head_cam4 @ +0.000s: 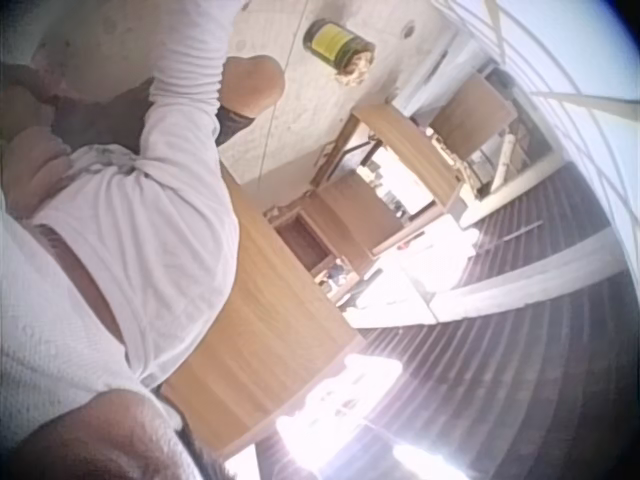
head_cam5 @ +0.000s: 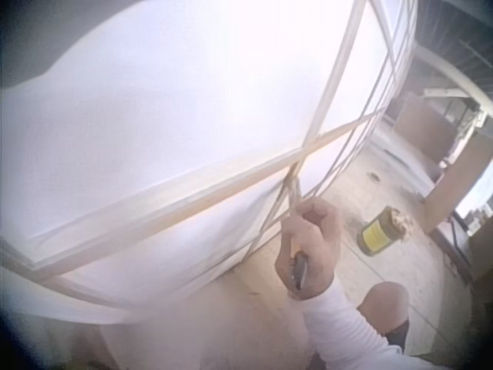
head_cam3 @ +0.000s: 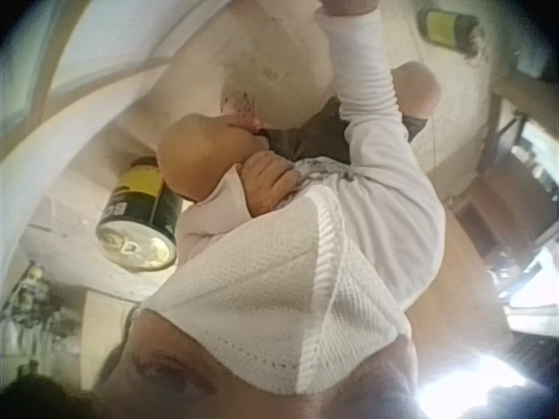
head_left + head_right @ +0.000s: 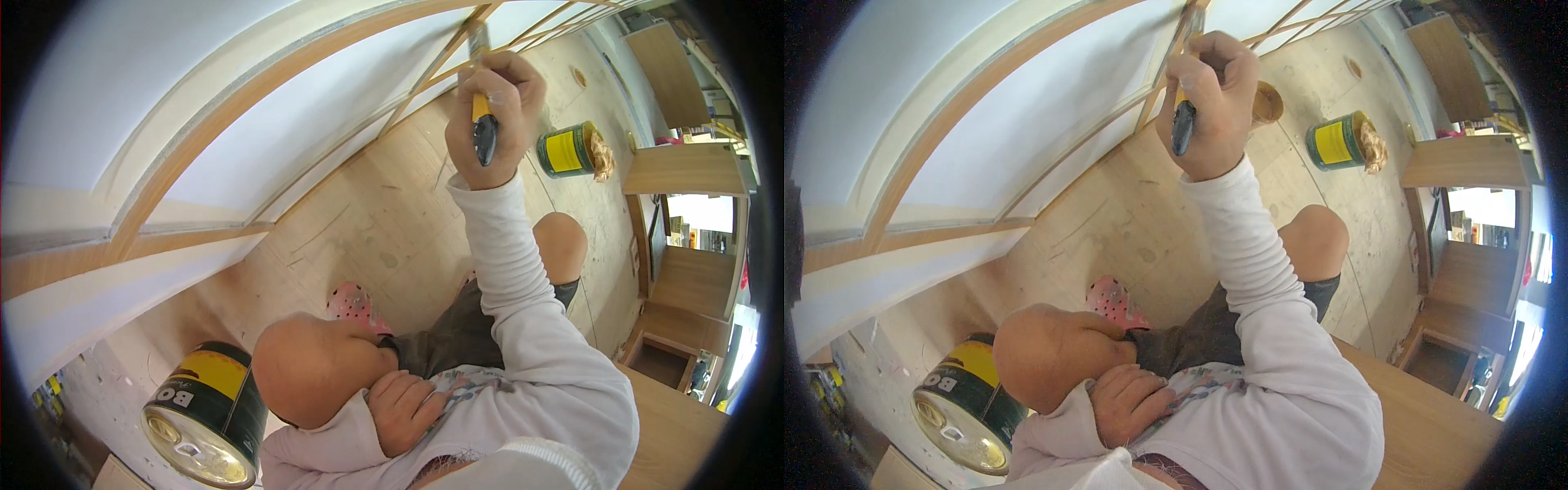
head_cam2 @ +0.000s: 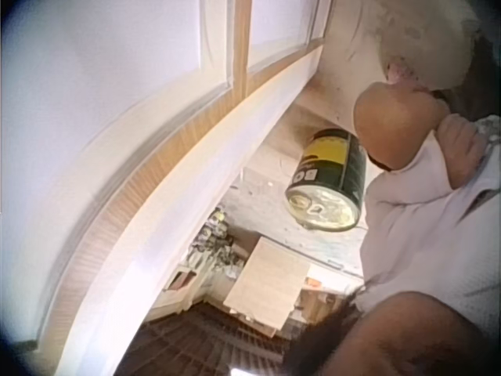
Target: The user is staining a wood frame with a brush and a rag.
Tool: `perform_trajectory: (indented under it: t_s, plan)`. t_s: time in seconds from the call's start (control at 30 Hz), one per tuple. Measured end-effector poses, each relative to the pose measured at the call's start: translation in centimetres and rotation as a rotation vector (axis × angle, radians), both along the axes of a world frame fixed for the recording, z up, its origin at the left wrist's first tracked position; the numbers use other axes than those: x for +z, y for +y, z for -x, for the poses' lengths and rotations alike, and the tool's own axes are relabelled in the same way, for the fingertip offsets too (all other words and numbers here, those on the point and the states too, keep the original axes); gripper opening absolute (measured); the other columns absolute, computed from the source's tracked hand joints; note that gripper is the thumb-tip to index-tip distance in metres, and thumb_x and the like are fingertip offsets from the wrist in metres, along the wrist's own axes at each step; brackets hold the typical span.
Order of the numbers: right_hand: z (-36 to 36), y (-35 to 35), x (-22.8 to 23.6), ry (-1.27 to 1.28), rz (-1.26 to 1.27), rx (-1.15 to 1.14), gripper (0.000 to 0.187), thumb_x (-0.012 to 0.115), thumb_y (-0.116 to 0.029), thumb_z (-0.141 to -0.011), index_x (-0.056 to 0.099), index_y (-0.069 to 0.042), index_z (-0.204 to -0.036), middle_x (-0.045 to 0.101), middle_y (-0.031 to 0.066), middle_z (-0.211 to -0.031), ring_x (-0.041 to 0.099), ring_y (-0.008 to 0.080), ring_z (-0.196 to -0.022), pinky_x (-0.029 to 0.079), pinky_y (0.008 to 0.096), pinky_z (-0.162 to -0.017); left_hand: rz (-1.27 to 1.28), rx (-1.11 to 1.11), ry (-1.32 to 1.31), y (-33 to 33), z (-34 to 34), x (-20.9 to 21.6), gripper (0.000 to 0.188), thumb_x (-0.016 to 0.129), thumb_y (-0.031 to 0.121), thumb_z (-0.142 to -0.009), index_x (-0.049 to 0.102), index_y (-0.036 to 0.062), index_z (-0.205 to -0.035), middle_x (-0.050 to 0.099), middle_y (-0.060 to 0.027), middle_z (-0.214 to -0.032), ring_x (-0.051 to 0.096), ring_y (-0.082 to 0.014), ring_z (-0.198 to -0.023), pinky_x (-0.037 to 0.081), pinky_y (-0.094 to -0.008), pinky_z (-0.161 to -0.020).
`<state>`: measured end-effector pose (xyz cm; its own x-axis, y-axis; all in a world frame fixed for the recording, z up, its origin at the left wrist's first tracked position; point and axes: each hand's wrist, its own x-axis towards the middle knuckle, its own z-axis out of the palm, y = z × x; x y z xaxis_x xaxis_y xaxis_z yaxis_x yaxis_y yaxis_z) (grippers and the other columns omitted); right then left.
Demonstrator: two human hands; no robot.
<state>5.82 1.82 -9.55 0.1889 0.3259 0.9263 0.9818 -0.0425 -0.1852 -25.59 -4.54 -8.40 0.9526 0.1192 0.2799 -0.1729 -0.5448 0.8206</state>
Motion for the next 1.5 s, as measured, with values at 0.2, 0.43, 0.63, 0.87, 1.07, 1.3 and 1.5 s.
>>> perform_trajectory:
  t_s: [0.2, 0.43, 0.63, 0.87, 1.07, 1.3, 1.5]
  plan:
    - [-0.4, 0.4, -2.3, -0.013, 0.072, 0.017, 0.030, 0.066, 0.006, -0.059, 0.057, -0.007, -0.085, 0.047, 0.0163, -0.104, 0.051, 0.0309, -0.092, 0.047, 0.0362, -0.076, 0.017, -0.002, 0.000, 0.0, -0.2, 0.0, 0.031, 0.067, 0.020, -0.065, 0.063, 0.0055, -0.092, 0.062, -0.0107, -0.090, 0.061, -0.0265, -0.083, 0.050, -0.0408, -0.076]
    - [1.4, -0.2, -5.4, 0.187, 0.242, -0.032, 0.025, 0.064, 0.006, -0.062, 0.056, -0.005, -0.083, 0.047, 0.0174, -0.106, 0.051, 0.0302, -0.090, 0.047, 0.0350, -0.076, 0.014, 0.011, -0.007, 0.1, -0.2, 0.1, 0.031, 0.066, 0.020, -0.064, 0.063, 0.0052, -0.091, 0.062, -0.0104, -0.090, 0.061, -0.0260, -0.083, 0.050, -0.0413, -0.076]
    - [0.3, -0.1, -2.7, 0.097, 0.071, 0.076, 0.025, 0.058, 0.016, -0.065, 0.054, -0.004, -0.078, 0.049, 0.0164, -0.097, 0.054, 0.0235, -0.078, 0.046, 0.0265, -0.064, 0.020, 0.023, -0.011, -0.1, -0.2, -0.2, 0.030, 0.066, 0.021, -0.065, 0.063, 0.0054, -0.091, 0.062, -0.0111, -0.089, 0.061, -0.0271, -0.080, 0.050, -0.0422, -0.074]
    - [-0.3, -0.5, -5.6, 0.281, 0.251, 0.052, 0.027, 0.064, 0.008, -0.064, 0.056, -0.006, -0.085, 0.047, 0.0173, -0.105, 0.053, 0.0291, -0.086, 0.047, 0.0345, -0.071, 0.025, 0.035, -0.001, 0.0, -0.2, -0.2, 0.031, 0.066, 0.021, -0.064, 0.063, 0.0061, -0.091, 0.062, -0.0111, -0.090, 0.061, -0.0270, -0.082, 0.049, -0.0427, -0.077]
    - [1.3, -0.1, -9.5, 0.684, 0.212, 0.136, 0.030, 0.052, -0.001, -0.077, 0.038, 0.005, -0.102, 0.046, 0.0112, -0.089, 0.050, 0.0146, -0.074, 0.044, 0.0247, -0.063, 0.025, 0.034, 0.023, 0.2, -0.2, 0.0, 0.030, 0.066, 0.020, -0.064, 0.064, 0.0065, -0.091, 0.063, -0.0112, -0.091, 0.061, -0.0265, -0.084, 0.049, -0.0429, -0.079]
    - [0.1, -0.3, -4.5, 0.130, 0.263, 0.081, 0.026, 0.057, 0.012, -0.067, 0.047, -0.002, -0.087, 0.047, 0.0163, -0.095, 0.053, 0.0233, -0.072, 0.047, 0.0307, -0.061, 0.013, 0.027, 0.027, 0.1, -0.3, -0.1, 0.029, 0.065, 0.020, -0.065, 0.064, 0.0065, -0.090, 0.063, -0.0115, -0.091, 0.061, -0.0260, -0.084, 0.049, -0.0426, -0.079]
    - [-0.1, -0.2, -3.0, -0.032, 0.164, -0.058, 0.026, 0.058, 0.011, -0.063, 0.053, -0.004, -0.085, 0.049, 0.0167, -0.097, 0.053, 0.0227, -0.074, 0.045, 0.0284, -0.062, 0.008, 0.042, 0.026, 0.0, -0.3, -0.1, 0.028, 0.065, 0.020, -0.065, 0.064, 0.0066, -0.090, 0.063, -0.0112, -0.091, 0.061, -0.0257, -0.084, 0.049, -0.0422, -0.080]
